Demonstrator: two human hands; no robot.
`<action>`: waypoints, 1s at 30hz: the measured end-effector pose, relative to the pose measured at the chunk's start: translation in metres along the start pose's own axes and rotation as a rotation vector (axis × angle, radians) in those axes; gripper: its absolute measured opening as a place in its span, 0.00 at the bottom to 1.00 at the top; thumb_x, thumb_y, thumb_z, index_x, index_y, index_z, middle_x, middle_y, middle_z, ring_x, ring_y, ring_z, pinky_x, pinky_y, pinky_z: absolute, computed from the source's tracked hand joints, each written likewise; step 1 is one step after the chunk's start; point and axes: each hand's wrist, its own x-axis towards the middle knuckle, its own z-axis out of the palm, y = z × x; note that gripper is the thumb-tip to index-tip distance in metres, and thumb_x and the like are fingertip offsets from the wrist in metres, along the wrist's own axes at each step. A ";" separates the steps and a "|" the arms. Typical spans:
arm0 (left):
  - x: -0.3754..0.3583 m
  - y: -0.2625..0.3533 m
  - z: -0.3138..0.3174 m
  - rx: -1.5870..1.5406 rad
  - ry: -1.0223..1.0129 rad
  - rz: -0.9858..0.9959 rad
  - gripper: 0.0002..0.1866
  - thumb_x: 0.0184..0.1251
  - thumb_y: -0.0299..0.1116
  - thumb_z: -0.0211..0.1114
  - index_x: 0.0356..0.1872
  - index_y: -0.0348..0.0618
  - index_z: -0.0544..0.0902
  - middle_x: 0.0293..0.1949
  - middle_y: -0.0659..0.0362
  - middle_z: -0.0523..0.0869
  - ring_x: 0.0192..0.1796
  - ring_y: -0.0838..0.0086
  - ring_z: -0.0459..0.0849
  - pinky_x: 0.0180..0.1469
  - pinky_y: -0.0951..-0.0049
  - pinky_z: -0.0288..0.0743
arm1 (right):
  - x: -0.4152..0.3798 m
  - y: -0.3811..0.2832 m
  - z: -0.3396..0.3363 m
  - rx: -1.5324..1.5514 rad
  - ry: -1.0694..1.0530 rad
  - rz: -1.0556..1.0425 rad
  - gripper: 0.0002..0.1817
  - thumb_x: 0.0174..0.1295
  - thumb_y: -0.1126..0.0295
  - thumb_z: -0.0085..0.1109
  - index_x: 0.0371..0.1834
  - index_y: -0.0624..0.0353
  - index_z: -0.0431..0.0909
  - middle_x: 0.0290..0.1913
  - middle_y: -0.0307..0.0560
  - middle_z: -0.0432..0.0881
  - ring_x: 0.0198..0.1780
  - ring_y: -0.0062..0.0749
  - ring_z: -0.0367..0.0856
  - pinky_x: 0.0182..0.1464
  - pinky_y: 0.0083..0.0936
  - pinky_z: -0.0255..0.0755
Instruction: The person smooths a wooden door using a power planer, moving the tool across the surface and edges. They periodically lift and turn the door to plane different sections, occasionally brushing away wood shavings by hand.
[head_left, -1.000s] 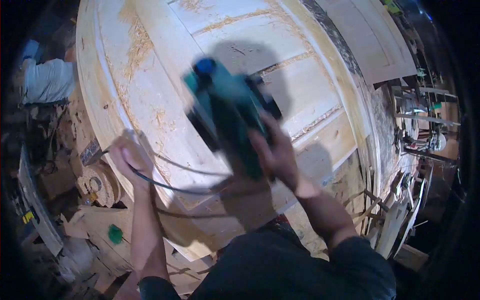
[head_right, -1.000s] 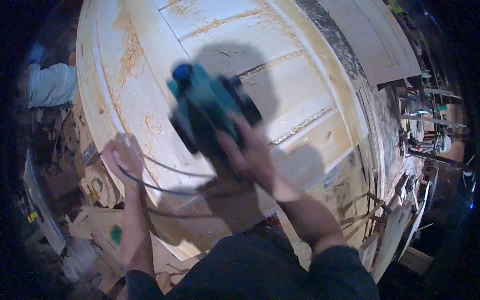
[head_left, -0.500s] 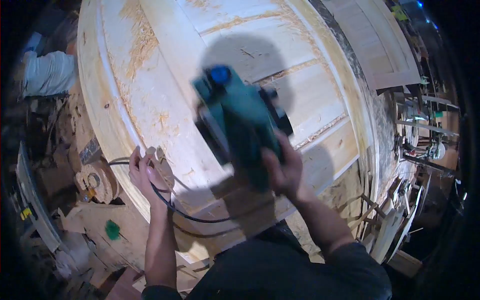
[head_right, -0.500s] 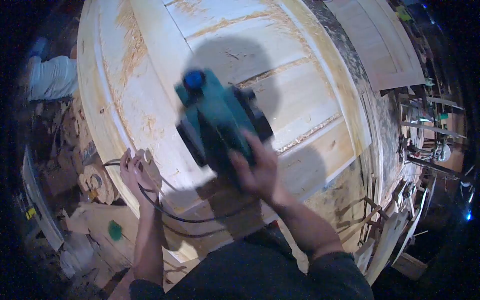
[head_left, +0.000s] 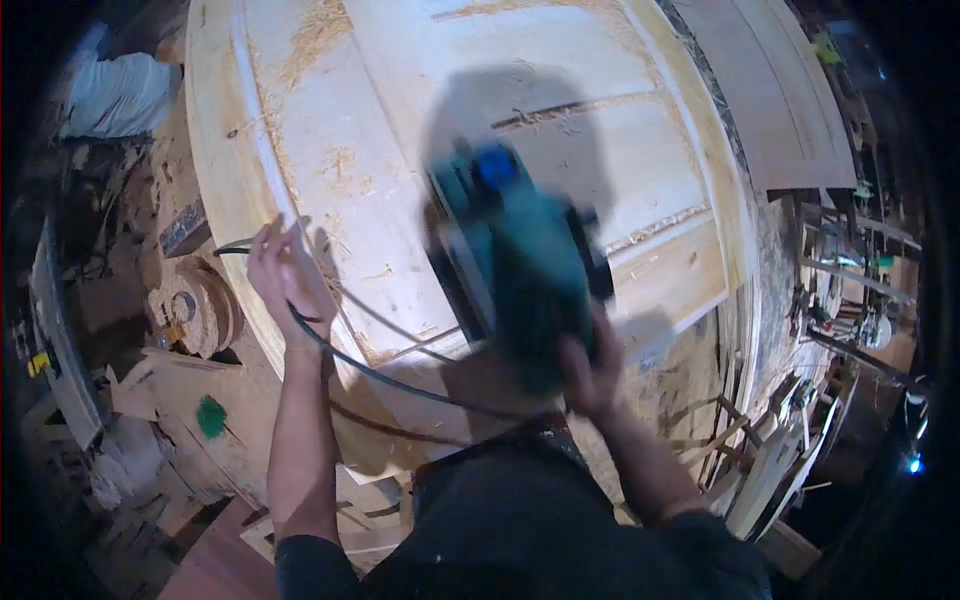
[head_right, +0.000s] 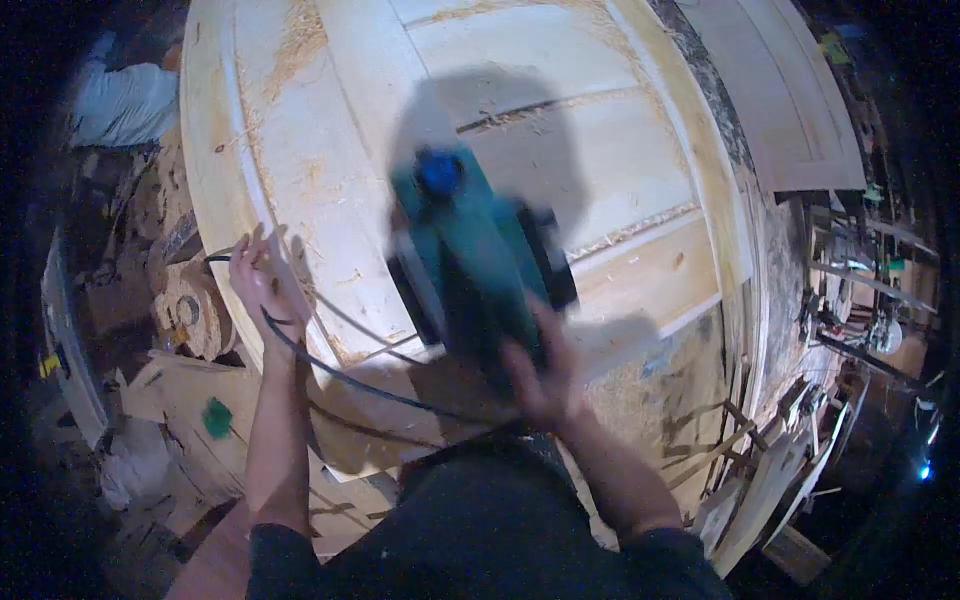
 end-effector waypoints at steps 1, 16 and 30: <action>0.001 0.005 -0.001 -0.017 -0.056 0.065 0.32 0.78 0.58 0.45 0.56 0.36 0.81 0.62 0.44 0.76 0.67 0.51 0.72 0.70 0.54 0.62 | -0.051 0.002 -0.005 -0.013 0.036 0.039 0.31 0.70 0.63 0.60 0.72 0.69 0.68 0.61 0.61 0.82 0.61 0.45 0.82 0.63 0.37 0.74; 0.005 0.017 -0.004 -0.304 -0.198 -0.037 0.32 0.81 0.52 0.38 0.53 0.30 0.80 0.64 0.38 0.77 0.66 0.48 0.74 0.70 0.54 0.64 | 0.054 -0.018 0.043 0.009 0.048 -0.010 0.29 0.71 0.63 0.60 0.69 0.69 0.69 0.52 0.61 0.84 0.51 0.41 0.85 0.54 0.34 0.78; 0.016 0.026 -0.009 -0.291 -0.206 -0.078 0.36 0.79 0.60 0.39 0.52 0.33 0.81 0.63 0.39 0.78 0.64 0.47 0.76 0.66 0.52 0.65 | 0.327 -0.040 0.125 -0.101 0.198 -0.185 0.21 0.71 0.55 0.59 0.54 0.64 0.82 0.43 0.60 0.88 0.45 0.53 0.88 0.51 0.42 0.78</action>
